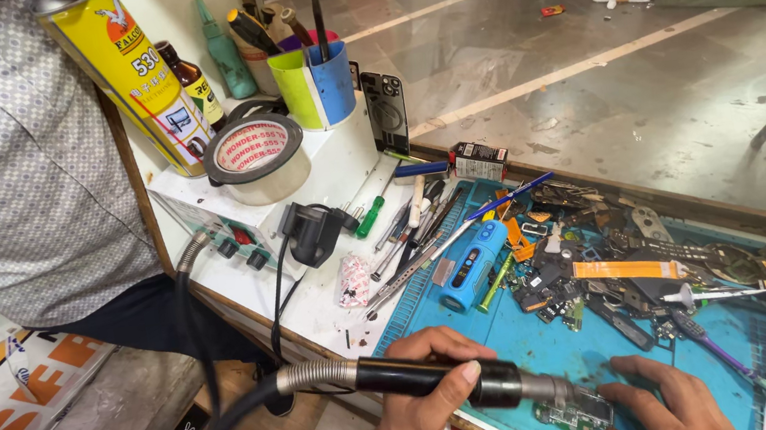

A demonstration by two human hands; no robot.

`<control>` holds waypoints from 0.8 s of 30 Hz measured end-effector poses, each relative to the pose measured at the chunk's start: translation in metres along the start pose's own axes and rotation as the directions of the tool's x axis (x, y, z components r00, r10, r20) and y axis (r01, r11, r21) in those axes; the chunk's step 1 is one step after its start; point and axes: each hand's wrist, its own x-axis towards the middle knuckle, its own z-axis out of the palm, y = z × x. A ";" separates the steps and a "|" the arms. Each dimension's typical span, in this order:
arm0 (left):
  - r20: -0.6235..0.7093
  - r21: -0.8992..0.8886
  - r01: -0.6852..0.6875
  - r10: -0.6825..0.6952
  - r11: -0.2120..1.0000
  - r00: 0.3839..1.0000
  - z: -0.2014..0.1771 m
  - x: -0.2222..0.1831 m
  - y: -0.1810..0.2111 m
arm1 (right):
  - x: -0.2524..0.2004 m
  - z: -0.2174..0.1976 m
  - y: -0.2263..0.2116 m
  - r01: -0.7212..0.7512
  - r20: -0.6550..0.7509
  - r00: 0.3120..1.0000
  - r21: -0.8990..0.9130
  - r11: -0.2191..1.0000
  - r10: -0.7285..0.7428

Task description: The person uses a heat gun to apply heat to components on a small circuit board held on a blue mat, moving the nozzle across the board while stabilizing it by hand.

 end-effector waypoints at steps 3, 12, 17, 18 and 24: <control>0.060 -0.044 0.031 -0.028 0.999 0.998 -0.001 0.000 0.000 | -0.001 -0.004 -0.005 0.045 -0.041 0.998 -0.009 0.999 -0.045; 0.026 -0.081 0.013 -0.011 0.997 1.000 -0.002 -0.006 -0.008 | 0.025 -0.067 -0.083 -0.103 0.130 0.986 -0.010 0.995 0.103; -0.044 -0.069 0.028 -0.031 0.997 0.999 -0.005 -0.010 -0.009 | 0.037 -0.090 -0.108 -0.025 0.122 0.992 0.068 0.997 0.016; -0.042 -0.019 0.017 -0.018 1.000 0.999 -0.006 -0.010 -0.008 | 0.037 -0.093 -0.110 -0.028 0.120 0.993 0.080 0.996 0.019; -0.034 0.023 0.044 -0.044 0.999 0.998 -0.005 -0.010 -0.001 | 0.039 -0.099 -0.115 -0.008 0.123 0.992 0.096 0.995 -0.004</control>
